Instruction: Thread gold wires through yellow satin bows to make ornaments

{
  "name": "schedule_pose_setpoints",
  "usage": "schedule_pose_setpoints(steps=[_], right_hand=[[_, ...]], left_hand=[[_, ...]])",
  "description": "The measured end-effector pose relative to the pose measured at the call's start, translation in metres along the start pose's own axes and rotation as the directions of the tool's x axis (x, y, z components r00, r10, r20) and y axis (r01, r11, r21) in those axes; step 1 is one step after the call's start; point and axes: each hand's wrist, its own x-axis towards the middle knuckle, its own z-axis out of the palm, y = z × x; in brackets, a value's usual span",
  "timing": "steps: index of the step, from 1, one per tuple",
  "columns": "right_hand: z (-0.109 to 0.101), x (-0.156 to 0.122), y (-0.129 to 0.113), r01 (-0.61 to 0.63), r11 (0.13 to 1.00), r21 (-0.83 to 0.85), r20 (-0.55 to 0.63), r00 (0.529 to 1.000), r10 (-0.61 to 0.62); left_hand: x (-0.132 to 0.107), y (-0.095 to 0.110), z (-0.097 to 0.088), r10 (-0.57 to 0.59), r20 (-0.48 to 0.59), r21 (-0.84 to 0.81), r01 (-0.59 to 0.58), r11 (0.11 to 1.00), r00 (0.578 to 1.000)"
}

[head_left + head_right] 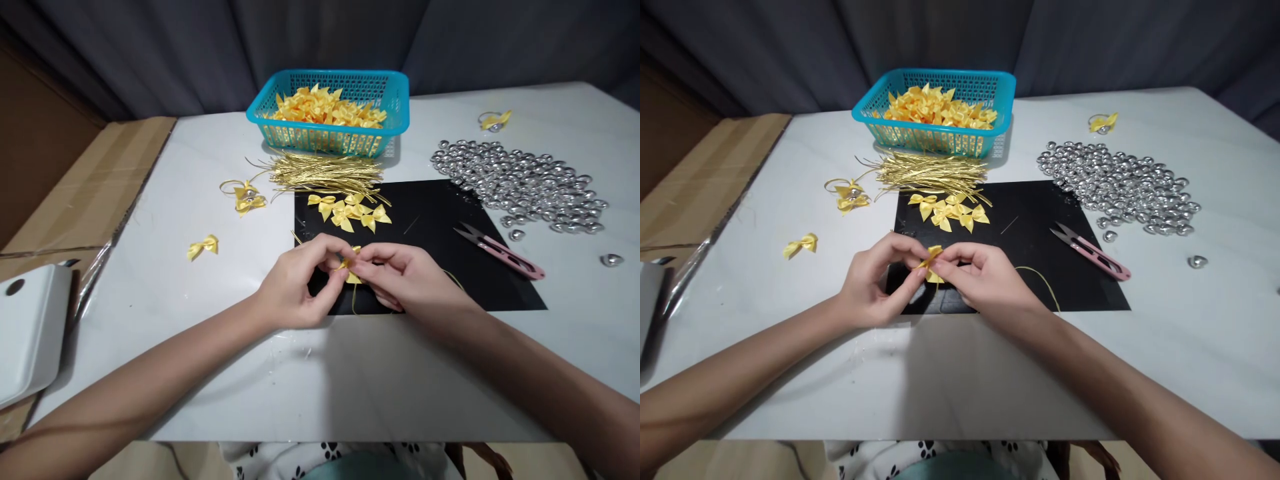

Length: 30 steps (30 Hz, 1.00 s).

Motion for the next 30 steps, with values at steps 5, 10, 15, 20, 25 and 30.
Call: schedule_pose_setpoints(steps=[5, 10, 15, 20, 25, 30], right_hand=[[-0.006, -0.003, -0.001, 0.064, 0.993, -0.099, -0.015, 0.998, -0.066], [-0.019, -0.006, -0.006, -0.01, 0.98, -0.2, 0.067, 0.997, 0.024], [-0.044, -0.012, -0.017, 0.025, 0.955, -0.296, 0.312, 0.947, 0.072], [-0.048, -0.011, -0.017, 0.064, 0.965, -0.253, 0.078, 0.996, -0.046], [-0.026, -0.005, -0.015, 0.098, 0.962, -0.257, -0.018, 0.994, -0.106], [-0.017, -0.005, -0.014, 0.015, 0.995, -0.101, 0.001, 1.0, -0.015]], left_hand=[[0.001, -0.002, 0.001, -0.038, -0.019, 0.071, 0.039, 0.997, 0.999], [0.0, -0.003, 0.002, -0.088, -0.051, 0.102, 0.093, 0.99, 0.995], [-0.001, -0.005, 0.002, 0.042, -0.064, 0.193, -0.029, 0.981, 0.997], [-0.001, -0.006, 0.0, 0.119, -0.095, 0.188, -0.1, 0.977, 0.988], [-0.001, -0.004, -0.001, 0.264, -0.024, 0.263, -0.249, 0.932, 0.964], [-0.002, -0.002, 0.0, 0.39, 0.007, 0.356, -0.367, 0.859, 0.921]])
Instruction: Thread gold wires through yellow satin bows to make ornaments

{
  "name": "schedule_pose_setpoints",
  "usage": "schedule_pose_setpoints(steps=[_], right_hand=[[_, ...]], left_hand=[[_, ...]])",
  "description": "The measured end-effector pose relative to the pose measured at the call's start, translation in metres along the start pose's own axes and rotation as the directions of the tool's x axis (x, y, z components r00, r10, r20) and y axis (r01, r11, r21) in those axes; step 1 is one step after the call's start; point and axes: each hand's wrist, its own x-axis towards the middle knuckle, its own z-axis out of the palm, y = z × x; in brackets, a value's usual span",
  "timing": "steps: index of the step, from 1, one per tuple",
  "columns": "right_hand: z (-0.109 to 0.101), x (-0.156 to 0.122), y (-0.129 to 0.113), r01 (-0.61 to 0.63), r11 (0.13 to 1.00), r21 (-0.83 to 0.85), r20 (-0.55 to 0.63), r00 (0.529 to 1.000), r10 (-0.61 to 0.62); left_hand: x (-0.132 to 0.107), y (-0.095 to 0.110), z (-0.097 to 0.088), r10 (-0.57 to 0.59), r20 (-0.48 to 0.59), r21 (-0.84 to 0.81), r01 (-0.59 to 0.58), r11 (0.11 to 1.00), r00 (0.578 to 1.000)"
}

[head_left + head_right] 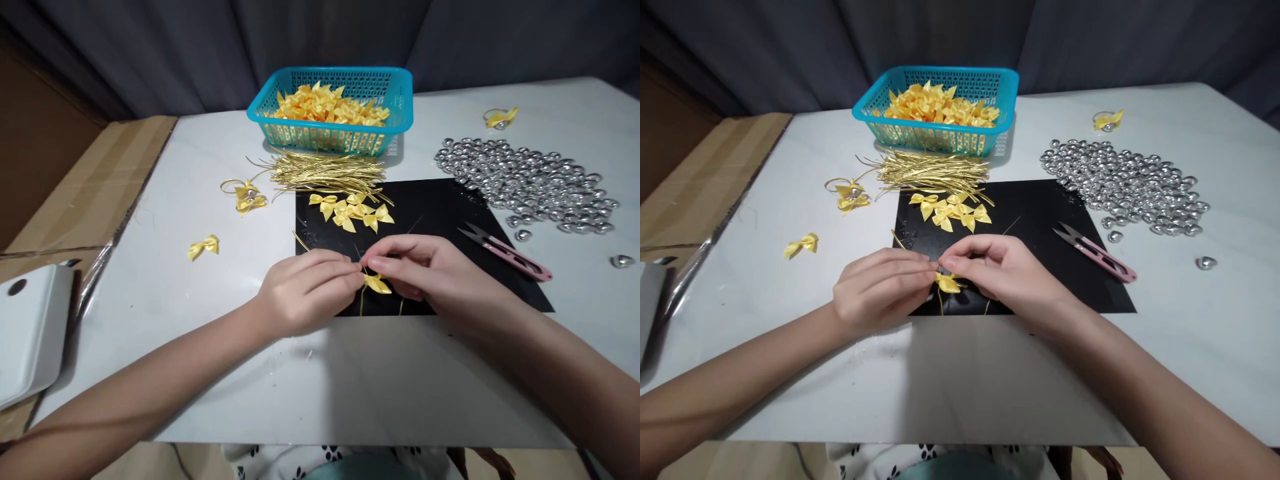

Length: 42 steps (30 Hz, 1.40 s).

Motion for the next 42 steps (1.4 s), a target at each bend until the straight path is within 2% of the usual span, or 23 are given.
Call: schedule_pose_setpoints(steps=[5, 8, 13, 17, 19, 21, 24, 26, 29, 36, 39, 42], right_hand=[[0.0, -0.001, 0.0, -0.027, 1.0, -0.006, 0.045, 0.999, 0.027], [0.0, -0.002, 0.001, 0.039, 0.999, -0.035, 0.041, 0.998, -0.037], [-0.004, -0.003, 0.005, 0.187, 0.98, -0.067, -0.049, 0.98, -0.191], [-0.006, -0.005, 0.004, 0.214, 0.974, -0.073, -0.047, 0.975, -0.218], [-0.005, -0.005, 0.003, 0.244, 0.968, -0.061, -0.059, 0.967, -0.247], [-0.003, -0.005, 0.003, 0.277, 0.96, -0.047, -0.073, 0.957, -0.28], [-0.002, -0.005, 0.006, 0.304, 0.952, -0.028, -0.076, 0.949, -0.305], [-0.001, -0.005, 0.008, 0.3, 0.954, -0.029, -0.067, 0.951, -0.301], [0.0, -0.007, 0.008, 0.294, 0.954, -0.053, -0.084, 0.951, -0.298], [-0.002, -0.013, 0.006, 0.347, 0.937, -0.032, -0.147, 0.926, -0.348], [-0.005, -0.015, 0.007, 0.391, 0.921, 0.001, -0.14, 0.912, -0.387], [-0.009, -0.018, 0.002, 0.46, 0.887, 0.028, -0.204, 0.871, -0.446]], left_hand=[[0.002, 0.002, 0.001, 0.081, -0.028, 0.121, -0.077, 0.99, 0.996], [0.004, 0.004, 0.002, 0.104, -0.03, 0.151, -0.098, 0.984, 0.994], [0.005, 0.005, 0.003, 0.113, -0.023, 0.153, -0.108, 0.982, 0.993], [0.003, 0.005, 0.002, 0.115, 0.057, 0.116, -0.121, 0.986, 0.992], [0.003, 0.006, 0.002, 0.06, 0.088, 0.073, -0.066, 0.995, 0.994], [0.004, 0.007, 0.002, -0.076, 0.083, -0.018, 0.077, 0.997, 0.994], [0.004, 0.009, 0.002, -0.284, 0.057, -0.187, 0.29, 0.939, 0.957], [0.004, 0.01, 0.002, -0.321, 0.05, -0.246, 0.323, 0.914, 0.946], [0.001, 0.008, 0.001, -0.273, 0.048, -0.245, 0.276, 0.929, 0.961], [-0.006, 0.003, 0.003, -0.062, 0.012, -0.089, 0.063, 0.994, 0.998], [-0.005, 0.003, 0.002, -0.033, 0.074, 0.004, 0.033, 0.999, 0.997], [-0.003, 0.0, 0.001, 0.012, 0.165, 0.084, -0.026, 0.996, 0.986]])
